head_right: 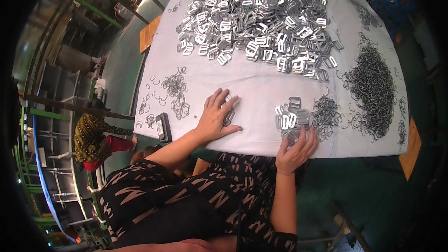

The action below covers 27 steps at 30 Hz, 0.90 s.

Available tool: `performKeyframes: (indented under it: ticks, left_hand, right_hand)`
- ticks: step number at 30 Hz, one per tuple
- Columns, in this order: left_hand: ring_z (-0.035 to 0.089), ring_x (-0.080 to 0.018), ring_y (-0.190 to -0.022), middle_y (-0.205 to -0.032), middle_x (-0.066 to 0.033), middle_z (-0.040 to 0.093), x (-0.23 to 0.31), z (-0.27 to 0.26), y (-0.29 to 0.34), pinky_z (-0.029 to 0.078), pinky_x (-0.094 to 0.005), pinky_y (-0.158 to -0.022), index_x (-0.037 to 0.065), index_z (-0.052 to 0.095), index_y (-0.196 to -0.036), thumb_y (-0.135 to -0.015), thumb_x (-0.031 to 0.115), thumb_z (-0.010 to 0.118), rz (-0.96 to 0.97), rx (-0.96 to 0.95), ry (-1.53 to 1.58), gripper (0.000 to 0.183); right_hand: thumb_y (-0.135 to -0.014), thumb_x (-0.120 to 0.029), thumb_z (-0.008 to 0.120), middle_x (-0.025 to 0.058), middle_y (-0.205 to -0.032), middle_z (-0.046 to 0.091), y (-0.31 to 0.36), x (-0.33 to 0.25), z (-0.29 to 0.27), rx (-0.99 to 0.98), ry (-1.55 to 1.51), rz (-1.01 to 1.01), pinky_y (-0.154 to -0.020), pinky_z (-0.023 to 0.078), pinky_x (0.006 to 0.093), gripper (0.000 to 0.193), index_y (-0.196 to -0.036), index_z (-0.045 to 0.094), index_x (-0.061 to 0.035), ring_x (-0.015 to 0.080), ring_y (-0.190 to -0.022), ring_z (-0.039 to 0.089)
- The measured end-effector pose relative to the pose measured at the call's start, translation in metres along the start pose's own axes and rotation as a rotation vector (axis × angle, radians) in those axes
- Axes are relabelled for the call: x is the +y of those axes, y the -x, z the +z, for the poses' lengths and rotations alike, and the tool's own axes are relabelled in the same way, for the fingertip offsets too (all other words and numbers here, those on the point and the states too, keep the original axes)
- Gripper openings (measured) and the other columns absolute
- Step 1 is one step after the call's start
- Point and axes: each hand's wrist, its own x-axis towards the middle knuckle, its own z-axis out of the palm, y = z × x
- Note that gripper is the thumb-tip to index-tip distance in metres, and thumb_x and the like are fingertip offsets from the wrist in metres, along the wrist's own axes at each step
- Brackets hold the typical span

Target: The person sorts small metal parts on a white table, separating rectangular clips from tangled wire pieces. They pick up the clips and arrange them into neat stacks while other workers continue sorting in the background.

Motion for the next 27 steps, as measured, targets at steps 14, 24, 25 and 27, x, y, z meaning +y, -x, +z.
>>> performKeyframes:
  ticks: [14, 24, 25, 27]
  left_hand:
    - [0.057, -0.0228, -0.066, -0.077, -0.0050, 0.059, -0.021, 0.010, -0.004, 0.049, -0.0319, -0.055, 0.010, 0.055, -0.072, -0.062, 0.015, 0.082, 0.317, 0.145, 0.227, 0.029]
    - [0.057, -0.0188, -0.057, -0.069, -0.0029, 0.055, -0.101, -0.005, -0.159, 0.046, -0.0325, -0.049, 0.009, 0.054, -0.082, -0.090, 0.022, 0.066, -0.924, 0.597, 1.992, 0.019]
    - [0.056, -0.0197, -0.056, -0.068, -0.0039, 0.054, -0.122, -0.014, -0.191, 0.047, -0.0331, -0.048, 0.010, 0.053, -0.083, -0.089, 0.023, 0.067, -0.840, 0.625, 2.057, 0.020]
    - [0.055, -0.0216, -0.056, -0.068, -0.0060, 0.051, -0.154, -0.029, -0.264, 0.048, -0.0341, -0.047, 0.011, 0.047, -0.085, -0.090, 0.026, 0.066, -0.804, 0.778, 2.086, 0.024]
  right_hand:
    - [-0.092, -0.034, 0.053, 0.0224, -0.137, 0.045, 0.003, -0.003, 0.001, -0.004, 0.009, 0.055, -0.111, 0.023, 0.0570, 0.053, -0.130, 0.048, 0.0011, 0.0417, -0.130, 0.039]
    - [-0.090, -0.039, 0.056, 0.0216, -0.139, 0.042, -0.011, -0.023, 0.003, -0.067, 0.094, 0.022, -0.112, 0.017, 0.0611, 0.055, -0.131, 0.049, -0.0020, 0.0406, -0.134, 0.034]
    - [-0.090, -0.039, 0.057, 0.0216, -0.139, 0.041, -0.013, -0.028, 0.005, -0.075, 0.094, -0.001, -0.112, 0.016, 0.0613, 0.055, -0.131, 0.049, -0.0021, 0.0406, -0.134, 0.034]
    - [-0.089, -0.039, 0.058, 0.0217, -0.139, 0.041, -0.015, -0.033, 0.009, -0.095, 0.112, -0.034, -0.112, 0.016, 0.0618, 0.056, -0.130, 0.049, -0.0023, 0.0407, -0.135, 0.033]
